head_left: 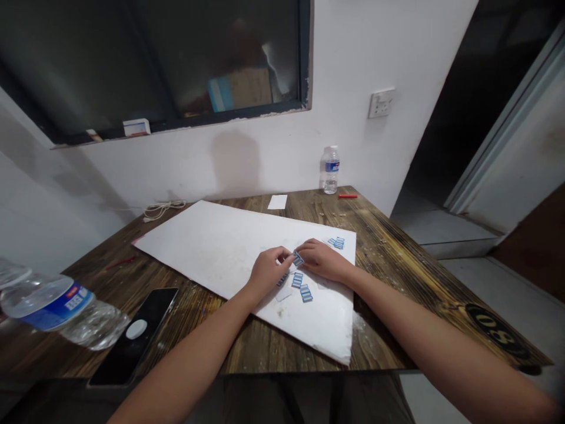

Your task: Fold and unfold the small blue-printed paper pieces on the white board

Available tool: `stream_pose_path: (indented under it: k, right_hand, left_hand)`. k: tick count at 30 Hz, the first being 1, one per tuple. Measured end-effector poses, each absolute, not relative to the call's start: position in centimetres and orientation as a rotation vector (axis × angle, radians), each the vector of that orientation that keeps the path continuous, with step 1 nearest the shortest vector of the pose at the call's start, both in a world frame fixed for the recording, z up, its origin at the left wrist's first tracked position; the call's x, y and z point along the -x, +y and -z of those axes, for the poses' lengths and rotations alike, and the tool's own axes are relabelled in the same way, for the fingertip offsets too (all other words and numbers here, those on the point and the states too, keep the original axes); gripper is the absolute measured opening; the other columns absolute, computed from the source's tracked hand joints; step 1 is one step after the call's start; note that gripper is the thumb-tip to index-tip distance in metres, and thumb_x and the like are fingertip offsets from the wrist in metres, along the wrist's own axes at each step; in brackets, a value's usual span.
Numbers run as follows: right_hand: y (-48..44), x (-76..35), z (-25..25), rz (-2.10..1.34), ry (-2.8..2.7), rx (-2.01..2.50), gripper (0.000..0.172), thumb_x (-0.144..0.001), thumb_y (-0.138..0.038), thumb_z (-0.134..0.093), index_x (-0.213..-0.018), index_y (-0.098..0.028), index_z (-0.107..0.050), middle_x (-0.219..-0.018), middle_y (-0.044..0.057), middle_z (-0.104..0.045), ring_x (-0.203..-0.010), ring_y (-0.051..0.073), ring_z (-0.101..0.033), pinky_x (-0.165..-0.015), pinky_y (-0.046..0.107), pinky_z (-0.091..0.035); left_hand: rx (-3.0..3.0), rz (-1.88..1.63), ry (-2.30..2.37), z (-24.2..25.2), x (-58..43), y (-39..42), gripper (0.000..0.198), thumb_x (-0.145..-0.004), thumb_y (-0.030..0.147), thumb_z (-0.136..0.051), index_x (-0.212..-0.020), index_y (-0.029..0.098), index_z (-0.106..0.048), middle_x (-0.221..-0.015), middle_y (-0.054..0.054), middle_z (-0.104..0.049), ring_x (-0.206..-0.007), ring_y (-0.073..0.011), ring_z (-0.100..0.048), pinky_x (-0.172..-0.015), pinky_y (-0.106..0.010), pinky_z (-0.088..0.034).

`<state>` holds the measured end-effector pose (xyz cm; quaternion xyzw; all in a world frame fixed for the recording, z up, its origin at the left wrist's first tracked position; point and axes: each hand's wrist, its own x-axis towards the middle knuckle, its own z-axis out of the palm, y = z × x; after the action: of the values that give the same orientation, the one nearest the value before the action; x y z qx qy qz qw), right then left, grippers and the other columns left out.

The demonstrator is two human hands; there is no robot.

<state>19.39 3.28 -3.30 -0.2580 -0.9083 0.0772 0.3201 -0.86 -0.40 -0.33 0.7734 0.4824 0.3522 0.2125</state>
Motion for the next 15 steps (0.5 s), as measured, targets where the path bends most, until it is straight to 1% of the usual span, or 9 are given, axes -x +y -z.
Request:
stream_pose_path:
  k: [5,15]
  right_hand:
    - [3.29,-19.4,3.42,-0.231,-2.392,0.699,0.019,-0.086,-0.021,-0.064,-0.104,-0.02,-0.07,-0.112,0.01,-0.069,-0.106,0.025,-0.058,-0.094,0.042,-0.046]
    - [3.31,-19.35,3.31,-0.194,-2.418,0.709,0.022,-0.085,-0.008,-0.059,-0.101,-0.018,-0.071,-0.109,0.008,-0.071,-0.101,0.023,-0.059,-0.091,0.038,-0.047]
  left_hand:
    - [-2.155,-0.972,1.331,0.41,0.88,-0.38,0.016,-0.084,0.031,-0.058,-0.078,0.019,-0.068,-0.074,0.0,-0.068,-0.069,-0.0146,-0.061,-0.062,-0.025,-0.043]
    - [-2.161,-0.945,1.345,0.6,0.91,-0.26,0.019,-0.084,0.033,-0.057,-0.08,0.019,-0.069,-0.075,0.0,-0.068,-0.07,-0.0151,-0.06,-0.063,-0.025,-0.043]
